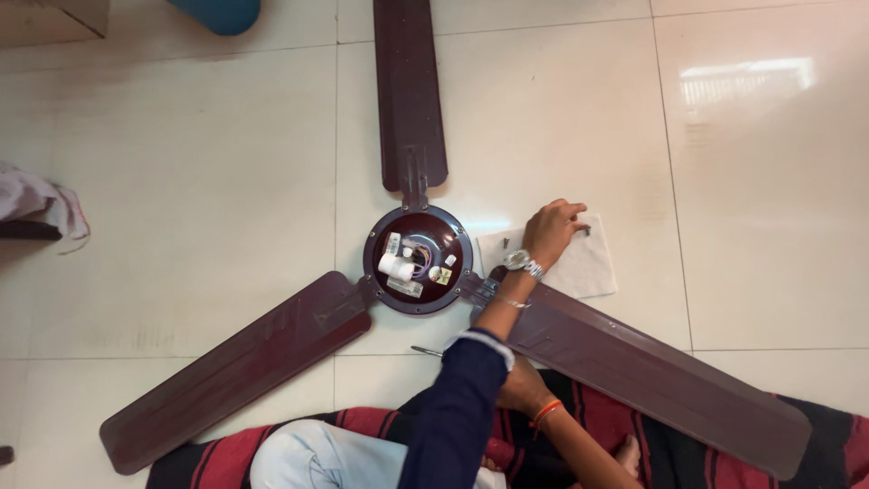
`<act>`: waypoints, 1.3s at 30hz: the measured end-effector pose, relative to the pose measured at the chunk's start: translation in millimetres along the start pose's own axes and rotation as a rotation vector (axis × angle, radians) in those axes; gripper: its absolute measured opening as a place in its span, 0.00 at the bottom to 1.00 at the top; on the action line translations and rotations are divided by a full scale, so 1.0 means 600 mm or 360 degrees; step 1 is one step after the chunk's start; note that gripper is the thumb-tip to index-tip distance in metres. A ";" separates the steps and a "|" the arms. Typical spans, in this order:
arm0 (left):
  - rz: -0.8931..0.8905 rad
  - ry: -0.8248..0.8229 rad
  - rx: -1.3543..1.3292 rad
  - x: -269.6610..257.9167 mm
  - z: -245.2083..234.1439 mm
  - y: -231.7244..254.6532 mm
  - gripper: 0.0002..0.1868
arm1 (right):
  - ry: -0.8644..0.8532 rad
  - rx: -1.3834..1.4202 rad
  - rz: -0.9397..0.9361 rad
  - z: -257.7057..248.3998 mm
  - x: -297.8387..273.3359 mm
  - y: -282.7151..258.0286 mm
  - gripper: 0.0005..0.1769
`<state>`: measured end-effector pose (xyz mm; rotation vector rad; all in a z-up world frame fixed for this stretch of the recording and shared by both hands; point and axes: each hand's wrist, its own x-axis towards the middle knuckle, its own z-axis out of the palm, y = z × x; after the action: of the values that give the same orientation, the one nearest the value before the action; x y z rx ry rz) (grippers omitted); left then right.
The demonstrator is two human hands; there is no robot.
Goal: The person sits on the floor and uses a screwdriver to remove screws from the central hub of a ceiling fan. They detach one fan blade and place it aside, then continue to loosen and remove additional screws from the hub.
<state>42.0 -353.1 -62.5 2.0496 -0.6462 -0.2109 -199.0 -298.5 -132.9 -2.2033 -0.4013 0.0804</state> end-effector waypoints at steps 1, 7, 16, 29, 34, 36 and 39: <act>0.0038 0.0049 -0.0004 -0.014 -0.025 0.008 0.13 | -0.0026 -0.0155 0.0001 -0.014 0.008 -0.016 0.28; 0.0105 0.0169 -0.0047 -0.247 -0.221 0.035 0.08 | 0.0037 -0.0456 -0.0085 -0.059 0.043 -0.084 0.23; -0.0531 0.0733 0.0023 -0.411 -0.418 -0.095 0.09 | -0.0069 -0.0548 0.0056 -0.068 0.054 -0.106 0.18; -0.0134 0.0747 0.0496 -0.397 -0.385 -0.197 0.20 | 0.0045 -0.0394 0.0345 -0.074 0.063 -0.194 0.18; -0.0208 0.0632 0.0511 -0.388 -0.391 -0.189 0.24 | 0.0167 -0.0205 -0.0020 -0.110 0.141 -0.250 0.18; -0.0221 0.0630 0.0472 -0.392 -0.385 -0.188 0.24 | 0.0179 -0.0141 -0.0103 -0.131 0.189 -0.257 0.18; -0.0199 0.0642 0.0458 -0.392 -0.392 -0.188 0.24 | 0.0262 -0.0360 -0.0077 -0.161 0.257 -0.279 0.20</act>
<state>-23.9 -8.4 -54.0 2.3197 -0.3100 0.2345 -76.8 -228.5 70.5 -2.3994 -0.3869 -0.1797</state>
